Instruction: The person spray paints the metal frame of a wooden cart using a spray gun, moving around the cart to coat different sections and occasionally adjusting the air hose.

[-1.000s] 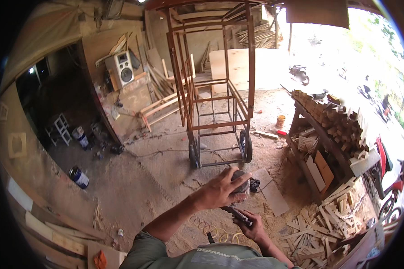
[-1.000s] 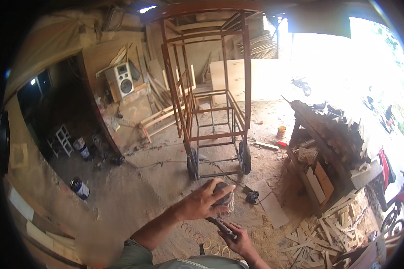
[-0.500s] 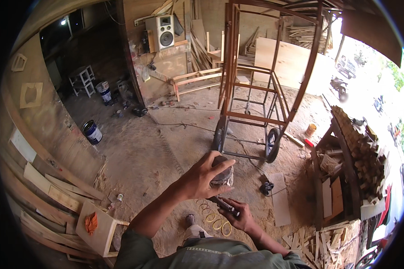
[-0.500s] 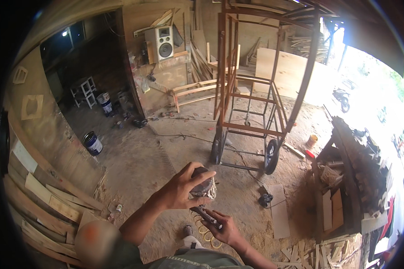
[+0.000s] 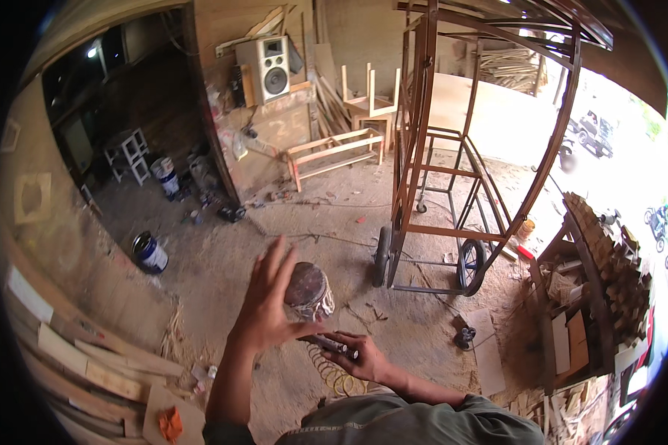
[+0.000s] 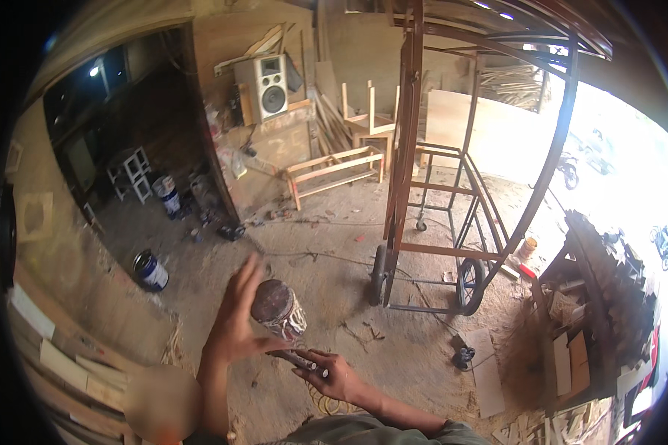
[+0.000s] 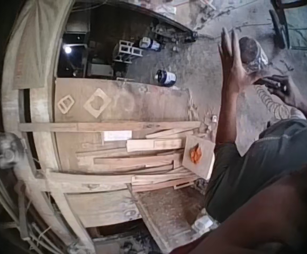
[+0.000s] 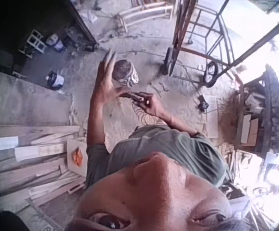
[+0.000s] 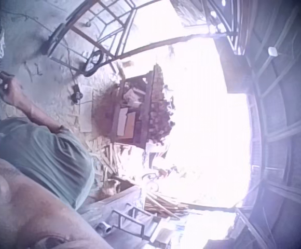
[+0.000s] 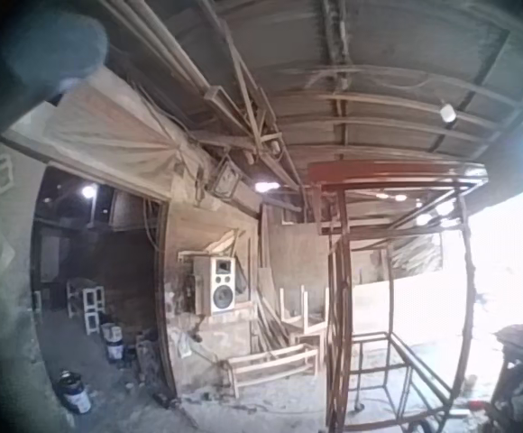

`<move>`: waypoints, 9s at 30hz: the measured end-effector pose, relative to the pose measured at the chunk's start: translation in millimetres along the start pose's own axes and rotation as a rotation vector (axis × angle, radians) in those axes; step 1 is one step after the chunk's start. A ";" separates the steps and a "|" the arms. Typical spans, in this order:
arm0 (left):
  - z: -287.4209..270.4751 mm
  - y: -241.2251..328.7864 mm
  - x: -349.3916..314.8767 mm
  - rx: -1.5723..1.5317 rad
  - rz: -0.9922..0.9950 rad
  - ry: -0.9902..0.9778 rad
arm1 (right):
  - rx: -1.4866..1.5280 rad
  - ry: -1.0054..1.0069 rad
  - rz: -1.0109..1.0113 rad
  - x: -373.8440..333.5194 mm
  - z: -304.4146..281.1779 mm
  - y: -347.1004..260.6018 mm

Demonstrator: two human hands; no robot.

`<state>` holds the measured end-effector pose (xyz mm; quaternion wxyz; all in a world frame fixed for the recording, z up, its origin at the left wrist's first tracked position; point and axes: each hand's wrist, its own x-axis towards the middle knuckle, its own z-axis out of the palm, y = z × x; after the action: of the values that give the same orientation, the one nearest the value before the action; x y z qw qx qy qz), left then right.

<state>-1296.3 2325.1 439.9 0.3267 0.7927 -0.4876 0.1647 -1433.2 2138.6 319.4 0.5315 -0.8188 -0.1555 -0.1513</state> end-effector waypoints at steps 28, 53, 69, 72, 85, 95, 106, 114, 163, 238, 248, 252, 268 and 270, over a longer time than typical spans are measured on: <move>455.5 -571.0 -47.5 -0.886 -1.367 -0.877 | 0.194 0.211 0.382 447.4 -121.4 243.6; 562.6 -951.9 293.9 -0.930 -1.527 -0.753 | 0.087 0.954 0.576 798.0 -241.0 454.5; 476.7 -1055.7 710.0 -0.504 -0.676 -0.523 | 0.018 1.451 0.642 846.7 -445.8 706.8; 434.3 -1010.4 811.6 -0.415 -0.400 -0.641 | -0.061 1.539 0.605 856.9 -491.6 719.2; 556.6 -988.0 1104.7 -0.732 0.311 -1.664 | -0.276 1.827 0.008 794.7 -731.5 784.2; 651.3 -900.0 1203.7 -1.136 0.275 -1.851 | -0.690 2.045 0.192 881.9 -890.7 705.9; 742.2 -866.8 1232.3 -1.141 0.362 -1.907 | -0.692 1.969 0.314 925.6 -999.7 647.9; 789.3 -885.1 1268.8 -1.126 0.280 -1.979 | -0.812 1.906 0.218 927.8 -1009.1 656.0; 593.2 -910.8 1273.5 -1.286 0.916 -2.068 | -0.544 2.313 0.755 1004.4 -459.3 673.3; 700.3 -864.8 1491.7 -1.516 1.208 -1.881 | -1.999 1.539 0.463 1032.2 -1198.1 396.1; 696.5 -807.7 1493.5 -1.360 1.334 -2.051 | -2.169 1.579 0.641 971.8 -1136.7 323.7; 705.6 -800.6 1487.7 -1.401 1.339 -2.061 | -2.242 1.601 0.715 948.2 -1107.9 293.0; 716.9 -755.8 1471.8 -1.251 1.486 -2.212 | -2.555 1.665 1.033 871.7 -1032.2 160.6; 713.9 -749.8 1470.9 -1.238 1.521 -2.174 | -2.720 1.639 1.337 844.6 -1021.9 125.0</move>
<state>14.7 1095.1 502.1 -0.0771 -0.1830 -0.7718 -0.6040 -700.4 1232.0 963.1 0.5883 0.2790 -0.7056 0.2795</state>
